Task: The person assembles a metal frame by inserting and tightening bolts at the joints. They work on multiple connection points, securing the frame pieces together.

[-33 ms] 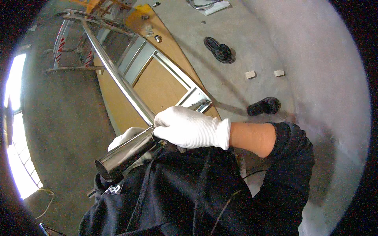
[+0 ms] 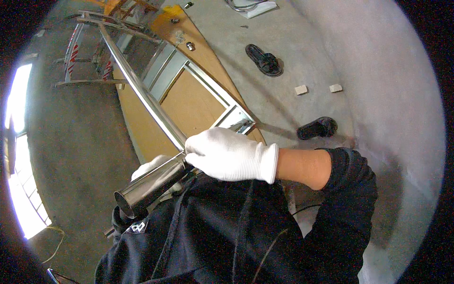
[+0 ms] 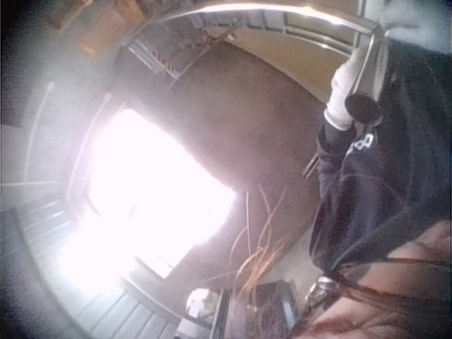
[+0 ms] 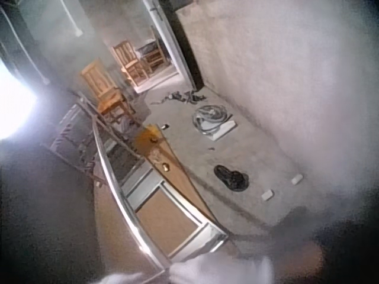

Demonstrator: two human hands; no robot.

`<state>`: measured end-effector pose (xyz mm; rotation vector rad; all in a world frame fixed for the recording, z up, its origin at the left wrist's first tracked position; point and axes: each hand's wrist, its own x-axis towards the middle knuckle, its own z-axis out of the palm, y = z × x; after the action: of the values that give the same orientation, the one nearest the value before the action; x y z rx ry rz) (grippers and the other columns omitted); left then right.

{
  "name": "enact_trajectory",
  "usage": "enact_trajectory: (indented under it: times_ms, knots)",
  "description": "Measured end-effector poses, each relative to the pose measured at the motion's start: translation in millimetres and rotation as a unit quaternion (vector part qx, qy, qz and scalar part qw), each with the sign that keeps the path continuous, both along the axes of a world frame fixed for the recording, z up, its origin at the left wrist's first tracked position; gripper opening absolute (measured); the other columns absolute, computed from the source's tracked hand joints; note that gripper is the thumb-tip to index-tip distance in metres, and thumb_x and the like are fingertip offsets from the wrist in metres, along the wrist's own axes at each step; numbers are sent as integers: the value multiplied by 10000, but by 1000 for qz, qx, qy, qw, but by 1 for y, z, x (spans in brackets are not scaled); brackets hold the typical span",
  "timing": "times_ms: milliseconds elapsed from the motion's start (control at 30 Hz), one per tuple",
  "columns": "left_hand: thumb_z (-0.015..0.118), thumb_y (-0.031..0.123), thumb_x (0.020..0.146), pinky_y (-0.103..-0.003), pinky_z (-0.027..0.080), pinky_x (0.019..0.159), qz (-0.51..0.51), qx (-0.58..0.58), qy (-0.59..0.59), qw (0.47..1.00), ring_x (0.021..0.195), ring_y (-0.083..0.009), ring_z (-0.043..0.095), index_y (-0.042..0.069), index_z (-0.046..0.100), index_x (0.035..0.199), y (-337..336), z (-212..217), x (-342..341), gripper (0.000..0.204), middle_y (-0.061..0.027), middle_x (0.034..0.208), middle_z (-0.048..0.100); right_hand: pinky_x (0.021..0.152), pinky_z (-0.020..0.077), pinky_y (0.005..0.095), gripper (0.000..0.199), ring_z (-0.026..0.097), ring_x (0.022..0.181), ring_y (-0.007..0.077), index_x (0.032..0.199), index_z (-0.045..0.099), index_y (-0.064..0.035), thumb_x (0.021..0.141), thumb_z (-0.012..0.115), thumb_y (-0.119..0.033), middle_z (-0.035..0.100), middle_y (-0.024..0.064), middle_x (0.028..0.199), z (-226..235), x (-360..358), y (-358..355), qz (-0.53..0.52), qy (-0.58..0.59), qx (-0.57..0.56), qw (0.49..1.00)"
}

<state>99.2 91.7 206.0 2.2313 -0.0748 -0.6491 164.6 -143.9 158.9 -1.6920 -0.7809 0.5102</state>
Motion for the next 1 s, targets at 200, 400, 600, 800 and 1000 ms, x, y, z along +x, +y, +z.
enact_trajectory:
  times_ms: [200,400,600,800,1000]
  knots:
    - [737,161,846,-263,527,723,174,-94,147,969,799,-144,687,55,661,1112,4,-8,-12,296,-51,907,713,559,521,366,260,653,607,235,853,614,1,923,535,-237,630,127,653,-2,0,2,23,190,-14,982]
    - [750,173,833,-263,528,700,76,82,40,993,774,-161,695,102,682,1072,-10,-9,-16,258,-55,871,714,508,470,289,246,576,514,138,903,638,-11,965,561,-236,610,79,668,-6,3,-1,36,324,13,945]
    - [763,195,817,-298,540,697,57,185,137,972,766,-222,710,114,679,1044,-22,0,1,255,-81,838,717,626,532,387,183,669,723,303,1036,648,-33,907,639,-162,672,133,861,-24,-6,-21,-107,-162,-48,980]
    - [754,190,820,-305,541,697,54,101,10,993,772,-227,711,116,679,1044,-14,-1,-8,248,-86,832,717,652,557,370,279,680,790,283,1085,625,-48,809,656,-72,639,125,973,-28,-11,-10,-45,-247,-43,967]
    - [720,236,854,-318,547,719,98,83,6,992,799,-241,715,121,683,1042,-14,-10,-16,224,-91,854,722,596,552,338,232,667,700,253,1036,627,-22,822,625,-113,630,114,903,-34,-7,-8,-42,-306,-28,951]
